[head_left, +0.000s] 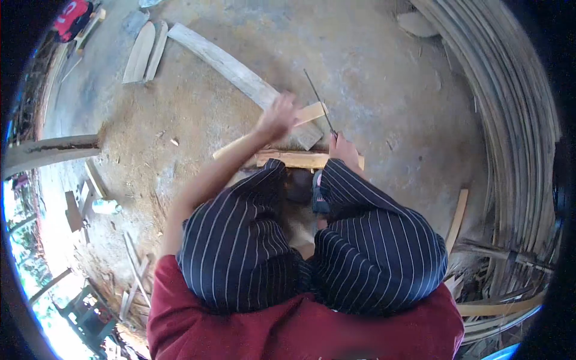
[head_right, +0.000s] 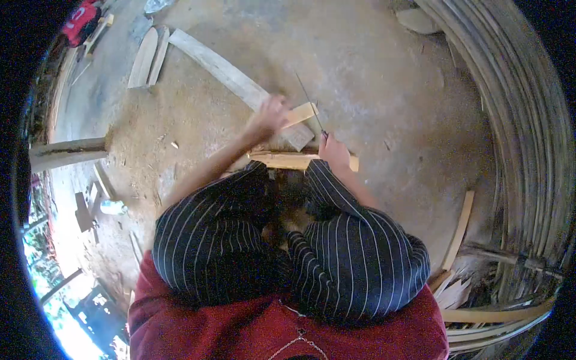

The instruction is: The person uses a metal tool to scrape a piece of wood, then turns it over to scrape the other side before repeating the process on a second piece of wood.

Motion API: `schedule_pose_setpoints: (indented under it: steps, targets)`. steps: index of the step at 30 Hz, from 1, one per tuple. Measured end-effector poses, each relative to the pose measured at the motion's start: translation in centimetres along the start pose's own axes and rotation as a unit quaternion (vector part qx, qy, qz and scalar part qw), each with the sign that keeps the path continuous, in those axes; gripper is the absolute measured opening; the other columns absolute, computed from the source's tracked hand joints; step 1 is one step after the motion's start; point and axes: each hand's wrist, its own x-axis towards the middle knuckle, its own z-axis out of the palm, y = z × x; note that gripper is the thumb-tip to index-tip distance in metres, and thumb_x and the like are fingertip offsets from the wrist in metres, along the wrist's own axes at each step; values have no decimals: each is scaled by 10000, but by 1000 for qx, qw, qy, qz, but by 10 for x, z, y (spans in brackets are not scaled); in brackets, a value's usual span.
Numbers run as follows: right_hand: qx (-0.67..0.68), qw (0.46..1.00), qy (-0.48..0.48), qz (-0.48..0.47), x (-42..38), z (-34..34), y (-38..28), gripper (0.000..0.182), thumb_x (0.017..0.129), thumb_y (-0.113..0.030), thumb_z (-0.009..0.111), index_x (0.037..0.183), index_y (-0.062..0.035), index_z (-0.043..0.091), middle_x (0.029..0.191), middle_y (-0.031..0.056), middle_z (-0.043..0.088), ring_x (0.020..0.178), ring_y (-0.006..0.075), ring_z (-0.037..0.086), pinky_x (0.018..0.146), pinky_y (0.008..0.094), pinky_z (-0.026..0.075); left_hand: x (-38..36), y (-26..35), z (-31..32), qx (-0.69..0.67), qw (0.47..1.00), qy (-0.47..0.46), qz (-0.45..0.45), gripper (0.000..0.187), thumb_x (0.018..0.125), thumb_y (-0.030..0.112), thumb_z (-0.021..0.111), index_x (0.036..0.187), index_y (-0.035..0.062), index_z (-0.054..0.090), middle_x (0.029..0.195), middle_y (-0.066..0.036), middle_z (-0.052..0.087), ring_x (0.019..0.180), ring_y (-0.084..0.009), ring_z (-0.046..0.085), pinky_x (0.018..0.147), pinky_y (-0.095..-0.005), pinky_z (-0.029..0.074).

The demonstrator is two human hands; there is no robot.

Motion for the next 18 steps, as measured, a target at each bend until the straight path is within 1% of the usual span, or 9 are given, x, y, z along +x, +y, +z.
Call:
schedule_pose_setpoints:
  steps: [3,4,6,8,10,12,14,16,18]
  targets:
    - [-14,998,-56,6,4,-7,-6,347,938,-344,389,1091,-42,468,899,285,627,809,475,608,701,551,501,-13,36,-4,-136,984,24,-110,544,815,350,611,1221,12,477,1287,-214,439,1209,-384,407,1009,-479,348]
    - [-91,991,-79,-56,11,6,6,354,938,-344,388,1099,-43,482,958,279,619,844,467,605,720,541,500,-19,30,10,-161,974,50,-148,544,811,364,611,1214,22,484,1281,-204,452,1211,-373,412,999,-477,358]
    - [-182,968,-94,-147,19,30,27,362,938,-344,386,1107,-44,497,1016,274,611,880,459,602,739,531,497,-15,24,12,-174,958,-68,-219,542,810,410,592,1202,48,493,1257,-177,481,1199,-346,428,978,-478,374]
    - [-130,979,-81,-133,17,27,14,362,939,-344,385,1105,-43,498,1014,273,612,883,459,600,738,530,497,-25,12,35,-149,965,-72,-205,546,826,472,550,1198,76,498,1179,-145,520,1127,-335,489,949,-466,382]
    - [-56,994,-57,-75,7,18,0,362,940,-345,384,1103,-42,499,1012,272,612,886,459,599,736,529,496,-32,15,35,108,990,49,-76,570,829,491,533,1228,86,483,1131,-135,526,1056,-334,515,852,-447,435]
    - [-38,996,-43,-63,4,13,-7,362,942,-345,383,1101,-42,501,1010,271,612,889,459,597,735,528,495,-31,22,7,9,995,-13,-102,561,850,489,524,1249,95,492,1040,-146,549,930,-297,551,761,-404,452]
    - [-30,997,-32,-62,4,14,-12,362,943,-345,382,1099,-41,502,1008,270,612,892,459,596,734,527,494,-45,26,13,167,979,52,-101,587,860,522,495,1278,111,475,1008,-134,544,828,-268,554,691,-382,441]
    - [-26,998,-26,-60,5,15,-13,362,944,-345,381,1097,-40,504,1006,270,612,895,459,594,733,526,493,-54,26,22,135,982,28,-128,619,851,571,477,1262,107,488,937,-122,550,660,-238,534,580,-346,419]
    - [-23,998,-19,-58,5,15,-13,363,945,-345,380,1095,-40,505,1005,269,613,898,458,593,731,526,492,-66,25,40,138,979,41,-142,632,827,602,476,1348,250,417,885,-131,570,642,-245,558,574,-387,443]
